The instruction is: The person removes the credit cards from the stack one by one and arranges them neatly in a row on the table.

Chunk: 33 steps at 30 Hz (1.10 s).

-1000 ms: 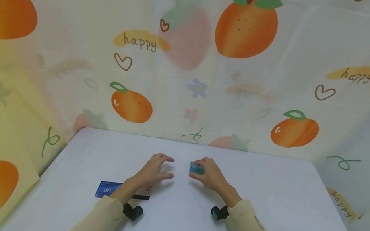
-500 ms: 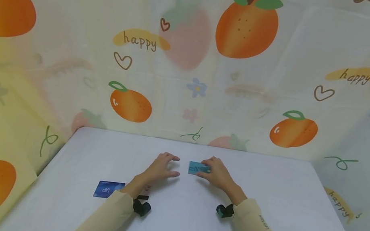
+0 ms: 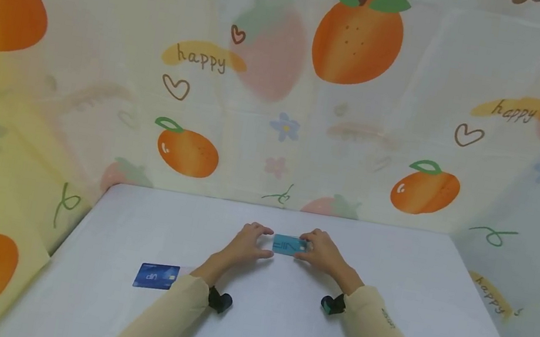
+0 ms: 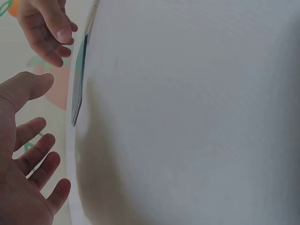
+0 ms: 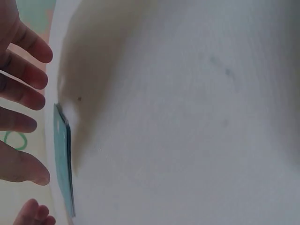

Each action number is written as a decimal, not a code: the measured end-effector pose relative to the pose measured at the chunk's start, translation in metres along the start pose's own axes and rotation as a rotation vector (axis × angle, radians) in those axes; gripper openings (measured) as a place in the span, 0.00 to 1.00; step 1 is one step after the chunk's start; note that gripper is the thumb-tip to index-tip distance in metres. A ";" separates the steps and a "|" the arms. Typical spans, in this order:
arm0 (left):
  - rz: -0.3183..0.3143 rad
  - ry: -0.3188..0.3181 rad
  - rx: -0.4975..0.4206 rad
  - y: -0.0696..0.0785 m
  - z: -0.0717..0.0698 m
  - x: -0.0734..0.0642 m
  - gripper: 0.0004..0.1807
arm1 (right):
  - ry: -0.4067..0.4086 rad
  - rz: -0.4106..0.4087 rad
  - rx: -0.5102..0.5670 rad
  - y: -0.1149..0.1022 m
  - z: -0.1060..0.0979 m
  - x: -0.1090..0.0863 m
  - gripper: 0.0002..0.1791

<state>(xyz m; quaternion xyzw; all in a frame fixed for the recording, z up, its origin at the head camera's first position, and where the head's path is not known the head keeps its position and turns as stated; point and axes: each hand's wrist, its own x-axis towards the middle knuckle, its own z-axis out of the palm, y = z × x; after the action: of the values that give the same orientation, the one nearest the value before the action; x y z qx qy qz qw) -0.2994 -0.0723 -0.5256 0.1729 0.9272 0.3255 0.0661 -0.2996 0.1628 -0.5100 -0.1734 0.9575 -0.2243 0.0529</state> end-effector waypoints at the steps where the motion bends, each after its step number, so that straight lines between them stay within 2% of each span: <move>1: 0.004 -0.001 0.006 0.001 0.001 0.001 0.30 | -0.005 0.010 0.002 0.001 0.000 0.000 0.30; 8: 0.016 0.008 0.040 0.006 0.007 0.007 0.31 | -0.029 0.035 0.016 0.006 -0.001 0.000 0.31; 15: 0.031 -0.022 0.090 0.006 0.014 0.013 0.31 | -0.048 -0.003 -0.062 0.010 0.000 0.006 0.32; 21: -0.013 -0.039 0.125 0.007 0.016 0.018 0.31 | -0.097 -0.021 -0.053 0.007 -0.005 0.013 0.32; 24: -0.027 -0.053 0.150 0.010 0.016 0.022 0.31 | -0.115 -0.027 -0.057 0.007 -0.008 0.016 0.31; 33: -0.012 -0.129 0.228 0.015 0.015 0.034 0.33 | -0.143 -0.028 -0.022 0.008 -0.008 0.021 0.30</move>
<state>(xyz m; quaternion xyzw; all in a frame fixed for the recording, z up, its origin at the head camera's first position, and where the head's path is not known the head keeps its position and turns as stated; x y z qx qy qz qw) -0.3228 -0.0399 -0.5282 0.1944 0.9531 0.2058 0.1073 -0.3232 0.1651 -0.5069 -0.2031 0.9512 -0.2014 0.1162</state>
